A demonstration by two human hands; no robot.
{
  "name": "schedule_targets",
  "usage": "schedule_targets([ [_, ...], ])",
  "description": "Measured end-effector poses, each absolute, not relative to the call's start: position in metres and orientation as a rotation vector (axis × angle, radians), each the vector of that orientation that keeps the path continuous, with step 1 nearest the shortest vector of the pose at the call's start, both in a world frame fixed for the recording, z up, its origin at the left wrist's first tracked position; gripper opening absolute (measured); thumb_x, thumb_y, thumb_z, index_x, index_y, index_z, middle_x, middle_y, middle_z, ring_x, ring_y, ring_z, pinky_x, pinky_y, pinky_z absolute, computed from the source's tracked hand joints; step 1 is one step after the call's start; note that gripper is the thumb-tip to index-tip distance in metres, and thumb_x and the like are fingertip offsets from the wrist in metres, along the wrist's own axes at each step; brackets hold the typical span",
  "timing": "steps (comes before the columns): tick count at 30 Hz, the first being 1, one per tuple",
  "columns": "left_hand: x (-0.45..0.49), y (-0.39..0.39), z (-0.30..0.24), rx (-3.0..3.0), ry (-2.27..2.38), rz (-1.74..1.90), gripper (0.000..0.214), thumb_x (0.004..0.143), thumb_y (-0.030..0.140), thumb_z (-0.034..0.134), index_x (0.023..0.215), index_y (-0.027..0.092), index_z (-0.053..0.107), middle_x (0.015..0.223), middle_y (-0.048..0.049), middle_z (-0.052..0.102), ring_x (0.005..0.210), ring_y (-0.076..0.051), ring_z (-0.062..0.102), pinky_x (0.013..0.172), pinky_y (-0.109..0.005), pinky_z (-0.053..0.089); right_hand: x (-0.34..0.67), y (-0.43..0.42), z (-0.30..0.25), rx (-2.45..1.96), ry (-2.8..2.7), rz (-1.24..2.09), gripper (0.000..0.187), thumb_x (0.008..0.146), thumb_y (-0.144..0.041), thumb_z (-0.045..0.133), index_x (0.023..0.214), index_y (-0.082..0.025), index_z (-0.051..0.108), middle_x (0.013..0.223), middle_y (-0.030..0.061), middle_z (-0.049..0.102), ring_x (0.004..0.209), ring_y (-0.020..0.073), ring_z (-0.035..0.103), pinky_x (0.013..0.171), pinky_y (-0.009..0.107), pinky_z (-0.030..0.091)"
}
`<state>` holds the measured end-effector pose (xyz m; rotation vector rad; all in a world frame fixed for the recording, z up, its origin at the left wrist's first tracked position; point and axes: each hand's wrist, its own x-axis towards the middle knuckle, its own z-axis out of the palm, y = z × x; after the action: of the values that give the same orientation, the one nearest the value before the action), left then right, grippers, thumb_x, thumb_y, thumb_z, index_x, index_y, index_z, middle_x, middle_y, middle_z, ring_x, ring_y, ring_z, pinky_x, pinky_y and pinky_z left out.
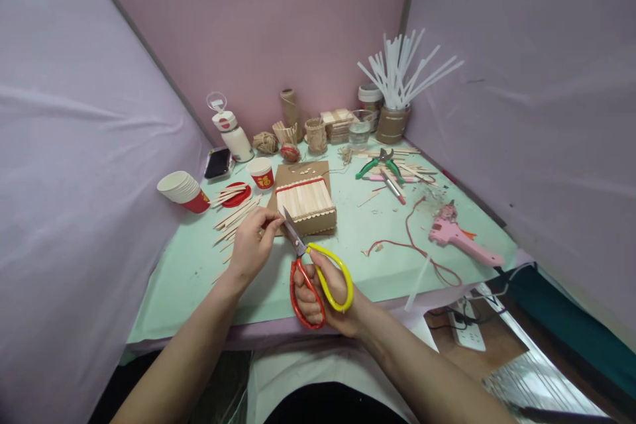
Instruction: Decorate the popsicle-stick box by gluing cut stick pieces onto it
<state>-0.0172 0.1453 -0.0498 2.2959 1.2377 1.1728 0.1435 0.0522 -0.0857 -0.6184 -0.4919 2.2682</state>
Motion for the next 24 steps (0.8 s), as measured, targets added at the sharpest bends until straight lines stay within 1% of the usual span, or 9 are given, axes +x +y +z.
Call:
schedule_targets([
  [4, -0.017, 0.146, -0.051, 2.297, 1.237, 1.177, 0.012, 0.091, 0.018, 0.053, 0.081, 0.021, 0.058, 0.081, -0.0022, 0.061, 0.078, -0.017, 0.058, 0.073, -0.029, 0.047, 0.142, 0.053, -0.086, -0.56, -0.527, 2.256, 0.059, 0.085, -0.076, 0.041, 0.066, -0.021, 0.045, 0.044, -0.0087, 0.038, 0.033, 0.0043, 0.026, 0.032, 0.017, 0.018],
  [10, -0.017, 0.147, -0.052, 2.28, 1.254, 1.201, 0.011, 0.09, 0.015, 0.054, 0.081, 0.02, 0.059, 0.081, -0.002, 0.062, 0.077, -0.015, 0.057, 0.072, -0.028, 0.046, 0.134, 0.054, -0.085, -0.648, -0.626, 2.159, 0.055, 0.082, -0.073, 0.051, 0.065, -0.022, 0.04, 0.04, -0.0121, 0.032, 0.029, 0.0035, 0.019, 0.027, 0.016, 0.016],
  [14, -0.023, 0.142, -0.045, 2.231, 1.307, 1.324, 0.01, 0.091, 0.018, 0.054, 0.082, 0.019, 0.058, 0.08, -0.0009, 0.062, 0.075, -0.015, 0.056, 0.071, -0.027, 0.046, 0.137, 0.042, -0.079, -0.756, -0.814, 2.087, 0.05, 0.085, -0.071, 0.047, 0.073, -0.023, 0.044, 0.042, -0.0121, 0.035, 0.029, 0.0051, 0.025, 0.029, 0.017, 0.024],
  [16, -0.032, 0.136, -0.046, 2.188, 1.369, 1.375, 0.009, 0.091, 0.021, 0.054, 0.084, 0.019, 0.059, 0.081, -0.0008, 0.062, 0.075, -0.014, 0.057, 0.071, -0.027, 0.046, 0.15, 0.036, -0.07, -0.895, -0.979, 2.01, 0.051, 0.086, -0.072, 0.045, 0.076, -0.022, 0.047, 0.044, -0.0113, 0.036, 0.031, 0.0063, 0.029, 0.032, 0.018, 0.027],
  [18, -0.044, 0.127, -0.051, 2.175, 1.432, 1.317, 0.008, 0.091, 0.022, 0.053, 0.086, 0.02, 0.059, 0.081, -0.0009, 0.063, 0.075, -0.014, 0.057, 0.071, -0.027, 0.046, 0.174, 0.039, -0.06, -1.174, -1.192, 1.78, 0.053, 0.084, -0.075, 0.043, 0.078, -0.022, 0.048, 0.048, -0.009, 0.041, 0.036, 0.0082, 0.037, 0.036, 0.02, 0.03],
  [19, -0.051, 0.122, -0.056, 2.187, 1.454, 1.236, 0.007, 0.091, 0.021, 0.053, 0.086, 0.02, 0.059, 0.082, -0.0009, 0.063, 0.074, -0.015, 0.058, 0.07, -0.027, 0.046, 0.188, 0.043, -0.055, -1.354, -1.301, 1.567, 0.053, 0.085, -0.075, 0.042, 0.077, -0.022, 0.048, 0.051, -0.0071, 0.044, 0.04, 0.0097, 0.042, 0.039, 0.022, 0.033],
  [21, -0.064, 0.112, -0.068, 2.227, 1.456, 1.054, 0.008, 0.09, 0.018, 0.051, 0.087, 0.02, 0.059, 0.083, -0.0015, 0.064, 0.073, -0.015, 0.058, 0.07, -0.028, 0.047, 0.219, 0.059, -0.047, -1.774, -1.497, 1.053, 0.048, 0.092, -0.065, 0.037, 0.08, -0.022, 0.051, 0.061, -0.0015, 0.055, 0.054, 0.0145, 0.054, 0.051, 0.025, 0.04],
  [23, -0.075, 0.105, -0.079, 2.28, 1.437, 0.878, 0.012, 0.088, 0.015, 0.049, 0.089, 0.02, 0.06, 0.087, -0.0029, 0.064, 0.079, -0.017, 0.06, 0.074, -0.031, 0.049, 0.246, 0.079, -0.045, -2.274, -1.676, 0.524, 0.041, 0.096, -0.055, 0.035, 0.085, -0.02, 0.055, 0.076, 0.0054, 0.066, 0.071, 0.0202, 0.063, 0.061, 0.028, 0.042],
  [24, -0.078, 0.102, -0.082, 2.319, 1.415, 0.825, 0.012, 0.087, 0.015, 0.051, 0.089, 0.021, 0.062, 0.092, -0.0043, 0.064, 0.088, -0.019, 0.061, 0.08, -0.035, 0.05, 0.256, 0.088, -0.046, -2.383, -1.663, 0.439, 0.038, 0.095, -0.05, 0.038, 0.09, -0.018, 0.057, 0.083, 0.0112, 0.069, 0.077, 0.0254, 0.066, 0.062, 0.031, 0.041],
])
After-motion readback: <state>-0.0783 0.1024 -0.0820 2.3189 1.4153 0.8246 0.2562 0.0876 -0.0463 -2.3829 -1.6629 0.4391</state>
